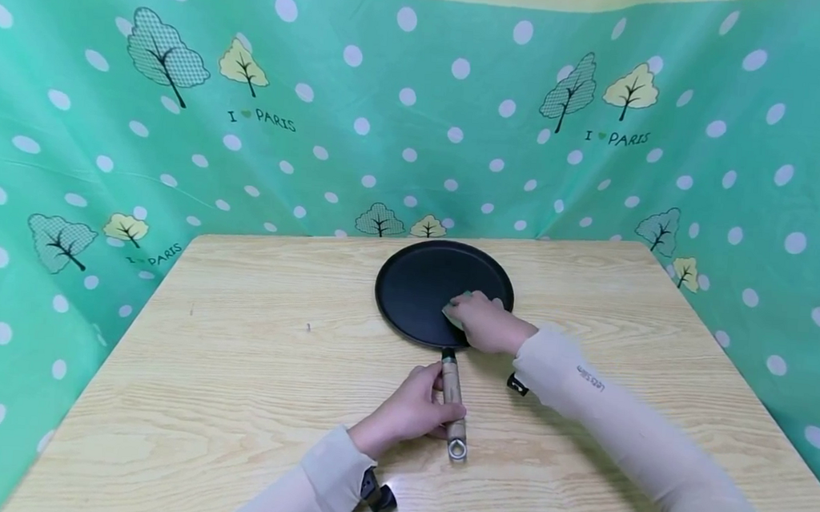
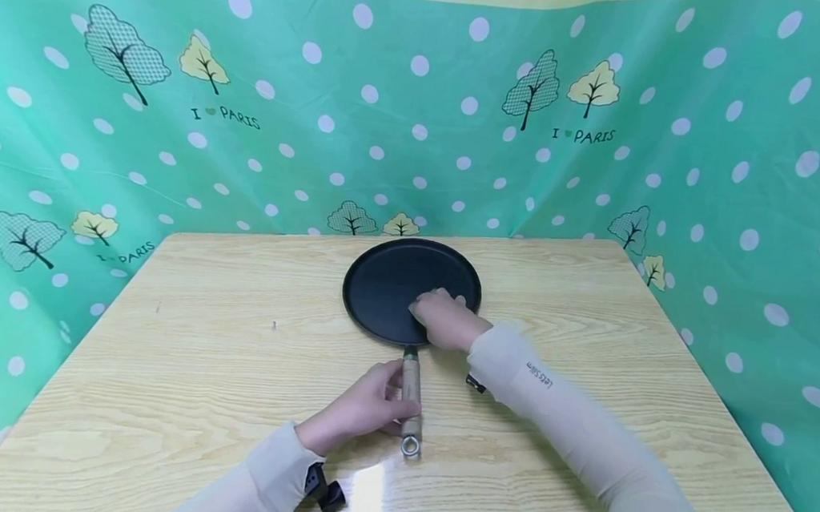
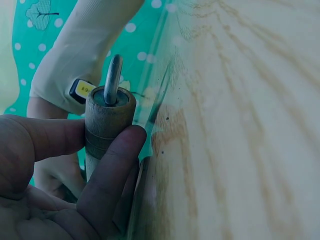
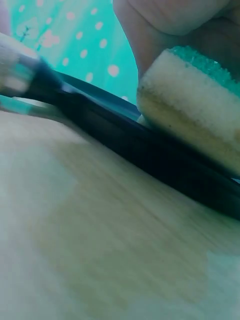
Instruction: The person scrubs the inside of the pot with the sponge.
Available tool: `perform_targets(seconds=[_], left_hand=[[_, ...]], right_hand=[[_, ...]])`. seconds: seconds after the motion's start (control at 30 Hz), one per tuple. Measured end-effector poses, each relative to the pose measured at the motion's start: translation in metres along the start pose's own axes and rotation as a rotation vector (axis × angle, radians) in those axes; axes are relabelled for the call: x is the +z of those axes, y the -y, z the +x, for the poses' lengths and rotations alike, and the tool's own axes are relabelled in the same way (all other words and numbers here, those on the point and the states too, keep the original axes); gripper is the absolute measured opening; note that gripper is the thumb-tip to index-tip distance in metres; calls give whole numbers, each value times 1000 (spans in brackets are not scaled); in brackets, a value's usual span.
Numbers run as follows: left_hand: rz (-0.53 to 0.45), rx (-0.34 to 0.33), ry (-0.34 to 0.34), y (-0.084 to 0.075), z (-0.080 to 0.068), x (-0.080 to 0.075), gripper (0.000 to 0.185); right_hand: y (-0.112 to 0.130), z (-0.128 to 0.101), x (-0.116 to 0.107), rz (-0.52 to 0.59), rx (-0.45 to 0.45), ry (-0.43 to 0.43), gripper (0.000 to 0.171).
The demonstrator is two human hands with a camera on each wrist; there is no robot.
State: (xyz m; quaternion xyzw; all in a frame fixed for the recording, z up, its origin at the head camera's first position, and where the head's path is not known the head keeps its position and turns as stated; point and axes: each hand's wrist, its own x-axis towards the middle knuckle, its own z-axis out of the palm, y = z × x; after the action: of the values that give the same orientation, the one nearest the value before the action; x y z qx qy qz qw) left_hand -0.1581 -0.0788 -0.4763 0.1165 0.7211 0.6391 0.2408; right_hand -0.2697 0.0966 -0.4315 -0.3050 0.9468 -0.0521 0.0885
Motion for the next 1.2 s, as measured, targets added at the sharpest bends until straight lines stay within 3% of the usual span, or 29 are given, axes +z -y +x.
perform_targets(seconds=[0.23, 0.6, 0.97, 1.2], left_hand=[[-10, 1, 1, 0, 1, 1, 55], [-6, -1, -9, 0, -1, 2, 61], [4, -2, -23, 1, 0, 2, 59], [-3, 9, -8, 1, 0, 2, 48]], right_hand=[[11, 4, 4, 16, -64, -22, 42], [14, 35, -1, 76, -65, 10, 45], [-9, 57, -2, 175, -20, -7, 48], [-32, 57, -1, 195, -9, -79, 48]])
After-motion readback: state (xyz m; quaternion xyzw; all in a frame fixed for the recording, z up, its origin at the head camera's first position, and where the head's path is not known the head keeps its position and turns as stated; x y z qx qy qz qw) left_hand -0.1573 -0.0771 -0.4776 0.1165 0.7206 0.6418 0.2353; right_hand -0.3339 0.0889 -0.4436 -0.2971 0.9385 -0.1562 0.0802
